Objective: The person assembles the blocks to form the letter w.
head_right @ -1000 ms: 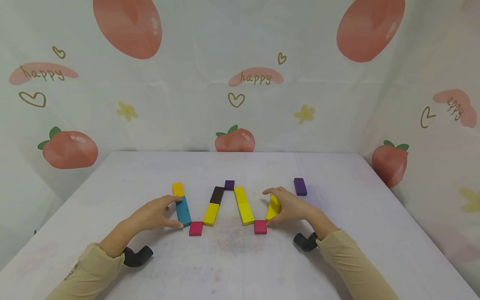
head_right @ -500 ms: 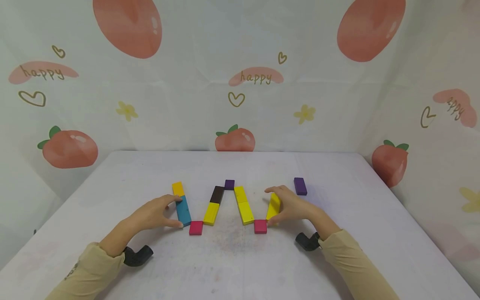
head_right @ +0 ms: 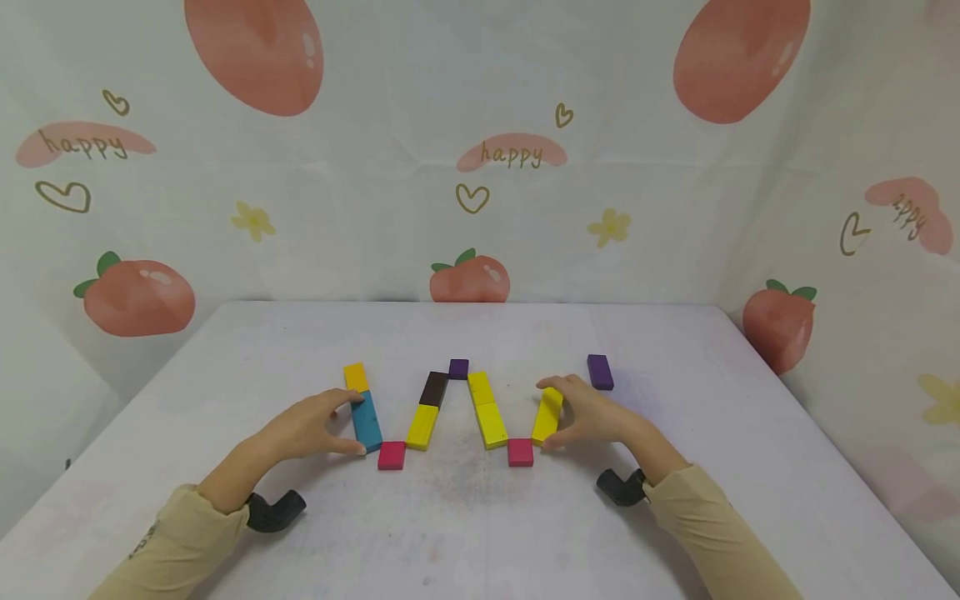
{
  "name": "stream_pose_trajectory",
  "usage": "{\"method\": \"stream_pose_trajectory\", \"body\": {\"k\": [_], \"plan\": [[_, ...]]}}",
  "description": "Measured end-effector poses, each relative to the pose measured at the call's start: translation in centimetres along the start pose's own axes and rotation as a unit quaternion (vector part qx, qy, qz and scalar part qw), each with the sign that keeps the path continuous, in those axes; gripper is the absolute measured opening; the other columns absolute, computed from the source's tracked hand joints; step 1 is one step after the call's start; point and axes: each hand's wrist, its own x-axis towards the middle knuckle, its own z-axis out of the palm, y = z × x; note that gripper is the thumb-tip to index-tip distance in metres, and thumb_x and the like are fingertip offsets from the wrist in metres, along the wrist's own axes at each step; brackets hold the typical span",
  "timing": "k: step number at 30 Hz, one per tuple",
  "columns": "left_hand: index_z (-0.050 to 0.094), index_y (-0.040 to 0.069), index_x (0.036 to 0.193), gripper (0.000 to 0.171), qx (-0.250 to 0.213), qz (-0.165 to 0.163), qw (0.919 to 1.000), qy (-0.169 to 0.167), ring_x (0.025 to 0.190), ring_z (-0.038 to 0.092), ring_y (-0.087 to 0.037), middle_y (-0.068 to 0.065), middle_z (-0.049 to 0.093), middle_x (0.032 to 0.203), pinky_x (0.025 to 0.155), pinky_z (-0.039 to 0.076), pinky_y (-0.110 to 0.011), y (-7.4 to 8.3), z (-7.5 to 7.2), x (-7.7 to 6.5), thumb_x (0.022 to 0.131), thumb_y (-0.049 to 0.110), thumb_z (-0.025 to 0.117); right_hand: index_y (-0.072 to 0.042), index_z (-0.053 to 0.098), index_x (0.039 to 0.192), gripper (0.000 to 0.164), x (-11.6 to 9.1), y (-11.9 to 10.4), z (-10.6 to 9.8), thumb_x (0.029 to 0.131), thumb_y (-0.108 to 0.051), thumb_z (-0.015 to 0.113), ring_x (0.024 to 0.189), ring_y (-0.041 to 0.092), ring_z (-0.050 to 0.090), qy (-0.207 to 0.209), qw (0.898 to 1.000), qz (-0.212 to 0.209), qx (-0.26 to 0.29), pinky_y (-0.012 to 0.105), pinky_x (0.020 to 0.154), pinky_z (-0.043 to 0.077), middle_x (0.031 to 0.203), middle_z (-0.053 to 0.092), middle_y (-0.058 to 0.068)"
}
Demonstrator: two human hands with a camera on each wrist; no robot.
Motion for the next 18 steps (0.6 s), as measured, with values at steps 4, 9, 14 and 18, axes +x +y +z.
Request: {"method": "stream_pose_trajectory", "body": {"k": [4,9,14,18], "plan": [[0.048,-0.001,0.131,0.077,0.0,0.002,1.0,0.001,0.126,0.045,-0.04,-0.023,0.048,0.137,0.105,0.039,-0.054,-0.09,0.07,0.04,0.072,0.038,0.078,-0.001,0.045,0.131,0.08,-0.05,-0.09,0.01,0.07,-0.037,0.08,0.119,0.036,0.045,0.0,1.0,0.004,-0.002,0.058,0.101,0.04,0.133,0.049,0.019],[0.048,-0.001,0.131,0.078,-0.004,0.001,1.0,0.003,0.126,0.045,-0.04,-0.023,0.048,0.137,0.105,0.039,-0.053,-0.07,0.03,0.14,0.072,0.039,0.078,-0.001,0.045,0.131,0.08,-0.14,-0.28,-0.04,0.07,-0.037,0.08,0.12,0.036,0.045,0.001,1.0,0.008,-0.002,0.058,0.101,0.04,0.133,0.049,0.019],[0.048,-0.001,0.131,0.078,-0.003,0.002,1.0,0.002,0.126,0.045,-0.04,-0.023,0.048,0.137,0.105,0.039,-0.054,-0.01,-0.03,0.09,0.072,0.039,0.078,-0.001,0.045,0.131,0.08,-0.18,-0.4,-0.05,0.07,-0.037,0.08,0.12,0.036,0.045,0.002,1.0,0.011,-0.002,0.058,0.102,0.04,0.133,0.049,0.019],[0.048,-0.001,0.131,0.077,-0.002,0.0,1.0,0.001,0.126,0.045,-0.04,-0.023,0.048,0.137,0.104,0.039,-0.054,0.07,-0.02,-0.03,0.071,0.039,0.079,-0.001,0.045,0.131,0.08,-0.22,-0.41,-0.03,0.07,-0.038,0.08,0.12,0.036,0.045,0.002,1.0,0.012,-0.004,0.057,0.102,0.04,0.133,0.049,0.019]]}}
